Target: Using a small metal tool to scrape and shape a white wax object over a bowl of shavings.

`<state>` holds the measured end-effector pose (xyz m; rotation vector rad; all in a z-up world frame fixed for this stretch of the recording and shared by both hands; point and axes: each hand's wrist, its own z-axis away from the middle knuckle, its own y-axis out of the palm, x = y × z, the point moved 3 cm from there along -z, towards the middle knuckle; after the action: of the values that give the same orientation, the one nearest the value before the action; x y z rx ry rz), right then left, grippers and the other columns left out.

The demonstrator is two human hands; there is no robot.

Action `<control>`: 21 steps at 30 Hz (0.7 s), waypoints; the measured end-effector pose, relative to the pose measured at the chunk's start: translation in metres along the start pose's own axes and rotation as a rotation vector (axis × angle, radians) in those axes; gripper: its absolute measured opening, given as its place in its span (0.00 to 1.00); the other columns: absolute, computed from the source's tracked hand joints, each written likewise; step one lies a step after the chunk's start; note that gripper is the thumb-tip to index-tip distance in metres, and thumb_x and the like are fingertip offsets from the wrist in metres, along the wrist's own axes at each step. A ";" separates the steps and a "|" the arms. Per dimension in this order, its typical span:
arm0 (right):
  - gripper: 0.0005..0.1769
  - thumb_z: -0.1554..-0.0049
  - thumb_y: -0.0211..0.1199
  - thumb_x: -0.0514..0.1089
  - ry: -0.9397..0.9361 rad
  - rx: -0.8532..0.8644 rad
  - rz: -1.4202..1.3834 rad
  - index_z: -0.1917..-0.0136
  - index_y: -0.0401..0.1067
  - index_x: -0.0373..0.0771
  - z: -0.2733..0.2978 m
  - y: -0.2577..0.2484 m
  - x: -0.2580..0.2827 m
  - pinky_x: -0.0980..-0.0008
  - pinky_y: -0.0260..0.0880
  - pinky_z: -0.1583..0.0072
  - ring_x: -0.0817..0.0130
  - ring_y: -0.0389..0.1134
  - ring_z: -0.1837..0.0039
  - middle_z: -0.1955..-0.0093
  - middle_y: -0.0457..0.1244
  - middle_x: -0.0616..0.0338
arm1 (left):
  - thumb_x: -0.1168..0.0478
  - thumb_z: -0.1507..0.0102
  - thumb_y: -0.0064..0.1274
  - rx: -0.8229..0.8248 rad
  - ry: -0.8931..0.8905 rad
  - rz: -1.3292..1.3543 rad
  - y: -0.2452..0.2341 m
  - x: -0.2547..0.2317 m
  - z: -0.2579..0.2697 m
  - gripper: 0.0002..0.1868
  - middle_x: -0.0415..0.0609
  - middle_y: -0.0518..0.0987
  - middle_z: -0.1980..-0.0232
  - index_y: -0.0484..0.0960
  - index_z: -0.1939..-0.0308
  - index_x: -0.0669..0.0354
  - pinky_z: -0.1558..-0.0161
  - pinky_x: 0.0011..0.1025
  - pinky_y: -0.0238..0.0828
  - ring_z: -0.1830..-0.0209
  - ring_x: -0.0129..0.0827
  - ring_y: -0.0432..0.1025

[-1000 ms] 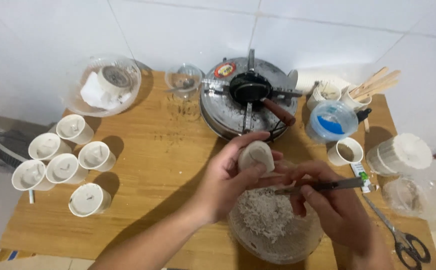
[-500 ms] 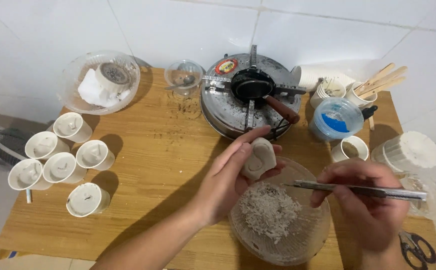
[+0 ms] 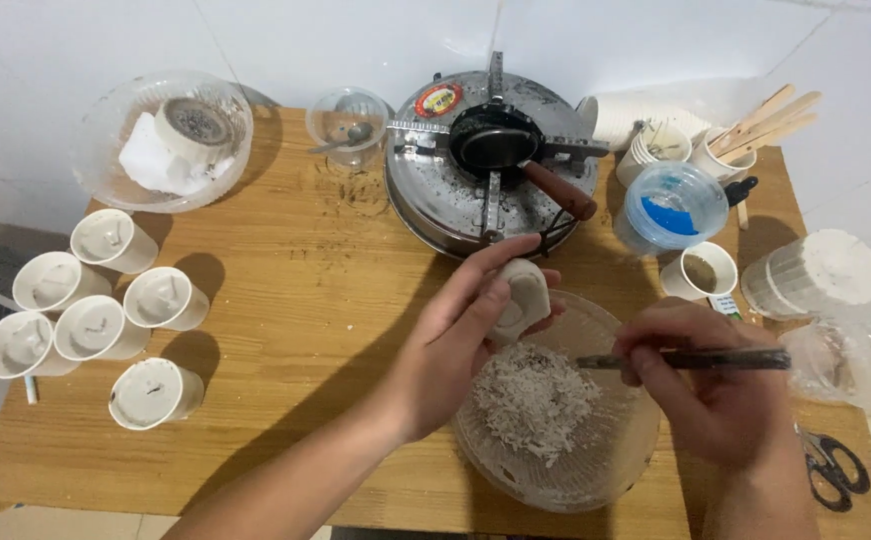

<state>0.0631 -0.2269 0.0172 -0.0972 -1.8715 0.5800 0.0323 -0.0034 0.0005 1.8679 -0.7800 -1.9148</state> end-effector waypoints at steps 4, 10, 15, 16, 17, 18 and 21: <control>0.06 0.43 0.60 0.35 -0.109 0.010 0.331 0.54 0.76 0.41 -0.006 -0.003 -0.009 0.75 0.74 0.54 0.73 0.71 0.59 0.57 0.70 0.62 | 0.56 0.28 0.39 -0.020 -0.006 -0.004 0.000 -0.001 0.000 0.25 0.57 0.77 0.38 0.66 0.27 0.57 0.34 0.39 0.72 0.41 0.45 0.76; 0.07 0.43 0.60 0.35 -0.044 0.011 0.402 0.53 0.77 0.41 -0.010 -0.006 -0.010 0.75 0.73 0.53 0.74 0.72 0.57 0.57 0.71 0.64 | 0.57 0.28 0.38 -0.042 -0.010 -0.028 0.000 0.001 -0.001 0.24 0.57 0.78 0.39 0.67 0.27 0.57 0.35 0.36 0.72 0.42 0.39 0.74; 0.07 0.41 0.59 0.35 -0.021 -0.002 0.389 0.52 0.77 0.40 -0.010 -0.009 -0.007 0.74 0.76 0.53 0.73 0.72 0.56 0.56 0.71 0.63 | 0.58 0.28 0.39 -0.046 -0.026 -0.028 0.000 0.001 -0.002 0.23 0.56 0.78 0.38 0.68 0.28 0.55 0.34 0.36 0.72 0.40 0.39 0.74; 0.06 0.41 0.60 0.35 -0.018 -0.014 0.405 0.53 0.77 0.41 -0.009 -0.010 -0.007 0.74 0.77 0.53 0.72 0.72 0.56 0.57 0.71 0.63 | 0.57 0.28 0.39 -0.049 -0.034 -0.039 0.000 0.001 -0.002 0.24 0.56 0.78 0.38 0.68 0.28 0.55 0.35 0.35 0.71 0.40 0.41 0.75; 0.06 0.41 0.60 0.35 -0.015 -0.026 0.421 0.53 0.77 0.41 -0.008 -0.010 -0.008 0.74 0.77 0.53 0.72 0.72 0.57 0.57 0.71 0.62 | 0.56 0.29 0.39 -0.053 -0.041 -0.049 -0.001 0.002 -0.002 0.25 0.56 0.78 0.38 0.67 0.28 0.56 0.36 0.34 0.71 0.40 0.43 0.76; 0.06 0.41 0.60 0.35 -0.015 -0.025 0.422 0.53 0.77 0.41 -0.009 -0.013 -0.011 0.74 0.77 0.53 0.72 0.72 0.57 0.57 0.71 0.62 | 0.56 0.29 0.39 -0.053 -0.041 -0.048 -0.001 0.002 -0.003 0.25 0.56 0.78 0.38 0.67 0.28 0.56 0.36 0.34 0.71 0.40 0.43 0.76; 0.08 0.43 0.61 0.33 -0.047 -0.018 0.523 0.55 0.77 0.46 -0.008 -0.018 -0.019 0.72 0.70 0.54 0.71 0.70 0.57 0.58 0.71 0.65 | 0.58 0.28 0.38 -0.052 -0.032 -0.039 -0.001 0.002 -0.002 0.24 0.56 0.78 0.40 0.68 0.28 0.57 0.36 0.34 0.72 0.42 0.40 0.75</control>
<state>0.0809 -0.2464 0.0108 -0.6014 -1.8998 0.9256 0.0345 -0.0042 -0.0020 1.8387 -0.7012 -1.9748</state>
